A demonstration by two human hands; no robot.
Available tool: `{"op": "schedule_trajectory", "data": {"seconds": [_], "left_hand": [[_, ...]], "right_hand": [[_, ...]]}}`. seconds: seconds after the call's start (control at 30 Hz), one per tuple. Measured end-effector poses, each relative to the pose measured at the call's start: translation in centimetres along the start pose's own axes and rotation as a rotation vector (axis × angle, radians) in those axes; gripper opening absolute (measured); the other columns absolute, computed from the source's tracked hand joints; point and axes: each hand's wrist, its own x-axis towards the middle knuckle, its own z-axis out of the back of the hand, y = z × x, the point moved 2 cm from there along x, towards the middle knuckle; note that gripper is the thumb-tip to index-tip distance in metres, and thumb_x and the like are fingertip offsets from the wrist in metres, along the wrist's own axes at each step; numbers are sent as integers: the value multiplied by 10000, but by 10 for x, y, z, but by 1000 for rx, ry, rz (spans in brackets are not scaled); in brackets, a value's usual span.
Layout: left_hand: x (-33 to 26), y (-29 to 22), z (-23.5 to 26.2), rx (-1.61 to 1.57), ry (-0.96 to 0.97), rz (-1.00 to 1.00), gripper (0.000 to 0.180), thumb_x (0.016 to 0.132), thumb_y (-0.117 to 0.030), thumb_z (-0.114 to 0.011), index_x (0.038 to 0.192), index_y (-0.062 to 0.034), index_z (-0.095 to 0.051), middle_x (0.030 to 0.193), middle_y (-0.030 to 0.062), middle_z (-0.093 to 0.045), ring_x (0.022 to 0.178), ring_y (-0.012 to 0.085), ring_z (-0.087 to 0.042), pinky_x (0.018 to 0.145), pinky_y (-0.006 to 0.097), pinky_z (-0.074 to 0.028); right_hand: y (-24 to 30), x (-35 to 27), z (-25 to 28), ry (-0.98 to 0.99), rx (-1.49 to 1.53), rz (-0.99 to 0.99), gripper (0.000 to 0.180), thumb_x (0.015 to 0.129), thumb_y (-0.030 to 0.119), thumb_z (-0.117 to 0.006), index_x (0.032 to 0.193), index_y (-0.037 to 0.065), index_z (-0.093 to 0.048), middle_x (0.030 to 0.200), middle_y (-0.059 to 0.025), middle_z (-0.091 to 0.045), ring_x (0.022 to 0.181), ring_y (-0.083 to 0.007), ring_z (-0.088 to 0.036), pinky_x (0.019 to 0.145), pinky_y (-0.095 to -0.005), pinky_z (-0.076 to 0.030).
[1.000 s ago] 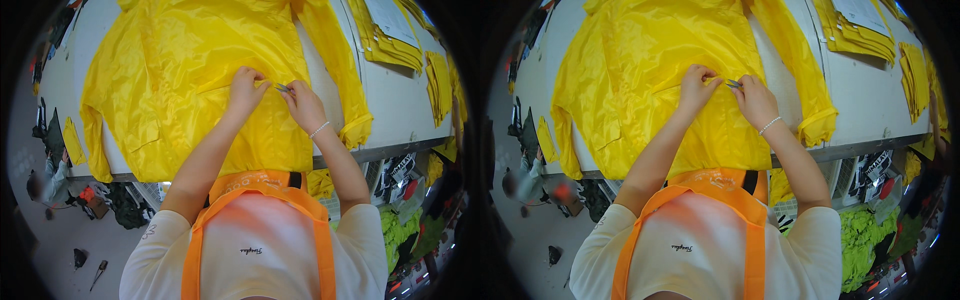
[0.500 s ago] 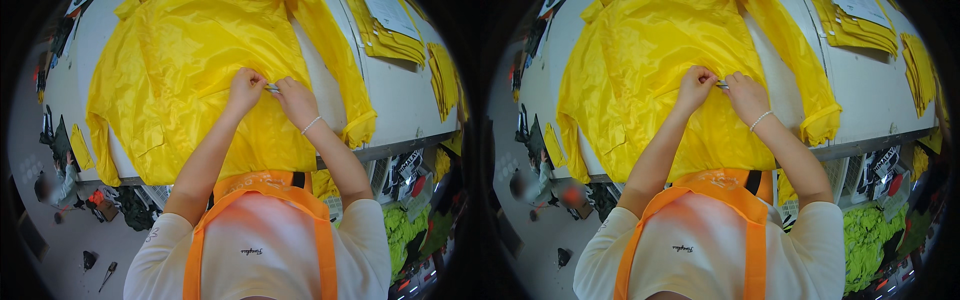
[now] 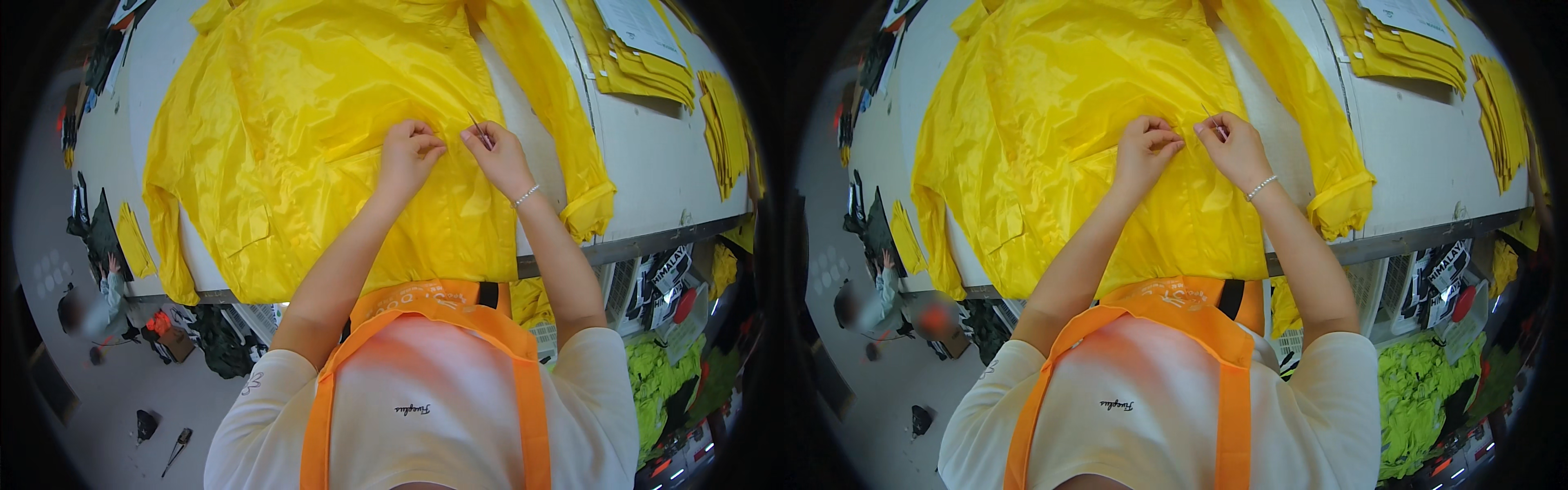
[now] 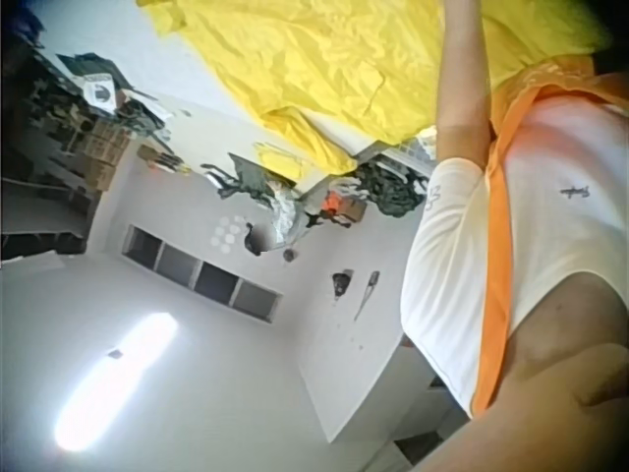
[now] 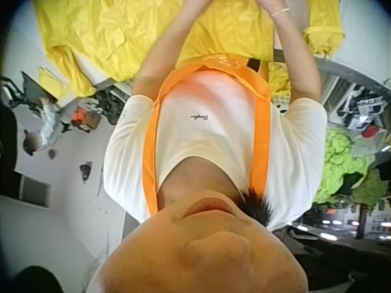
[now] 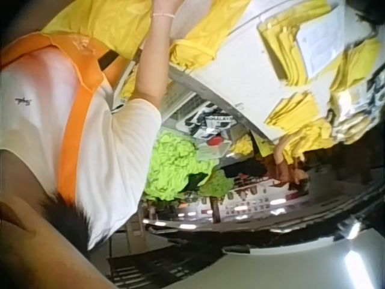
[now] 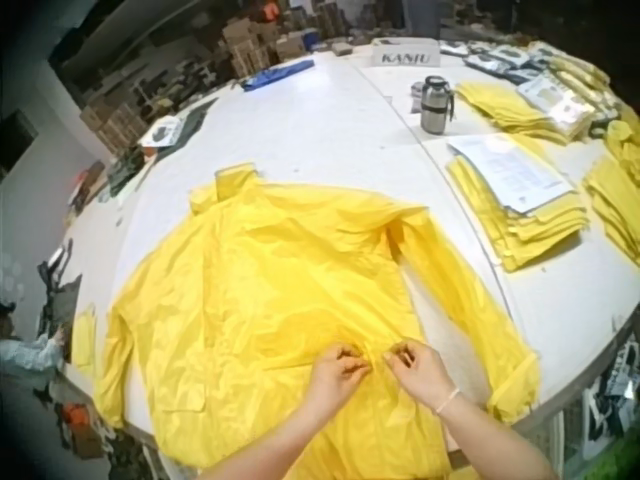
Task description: The person folds a yellow raincoat on a white table. They smooth the fabric, fold the sleeves and body, and place the folded coat into a white basket. The person then retrieves another yellow raincoat and repeats the folding process.
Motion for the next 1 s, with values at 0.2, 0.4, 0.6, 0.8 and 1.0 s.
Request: {"op": "schedule_trajectory", "data": {"seconds": [0.2,0.4,0.6,0.8,1.0], "left_hand": [[3,-15,-7,428,43,-167,119,706,-148,-706,772,-63,-657,874,61,-567,845,251,-533,729,364,-438],[5,-17,-11,472,140,-159,99,760,-93,-635,795,-24,-573,824,102,-540,839,277,-516,740,369,-421],[22,1,9,46,290,7,64,790,-54,-588,795,3,-560,797,122,-552,761,260,-524,693,336,-434],[24,6,13,-42,344,155,111,834,-112,-615,865,-9,-586,766,43,-575,656,116,-506,618,247,-435],[29,5,14,-43,375,244,123,831,-131,-626,883,-22,-603,753,27,-594,659,105,-516,621,248,-445]], "right_hand": [[-1,-8,-5,-2,37,-6,241,819,227,-645,829,-12,-608,662,-57,-580,594,-124,-514,571,-262,-431],[16,-27,4,49,-203,8,290,846,252,-609,956,-13,-563,798,-129,-611,673,-228,-576,632,-311,-468],[21,-46,-9,79,-576,155,249,862,240,-567,941,19,-482,864,-146,-585,788,-309,-590,679,-394,-478],[24,-37,-16,1,-721,373,190,860,231,-555,879,53,-493,798,-102,-566,756,-260,-586,639,-374,-476],[27,-27,-18,20,-830,410,166,861,226,-548,869,66,-504,806,-85,-574,751,-232,-589,619,-354,-472]]}}
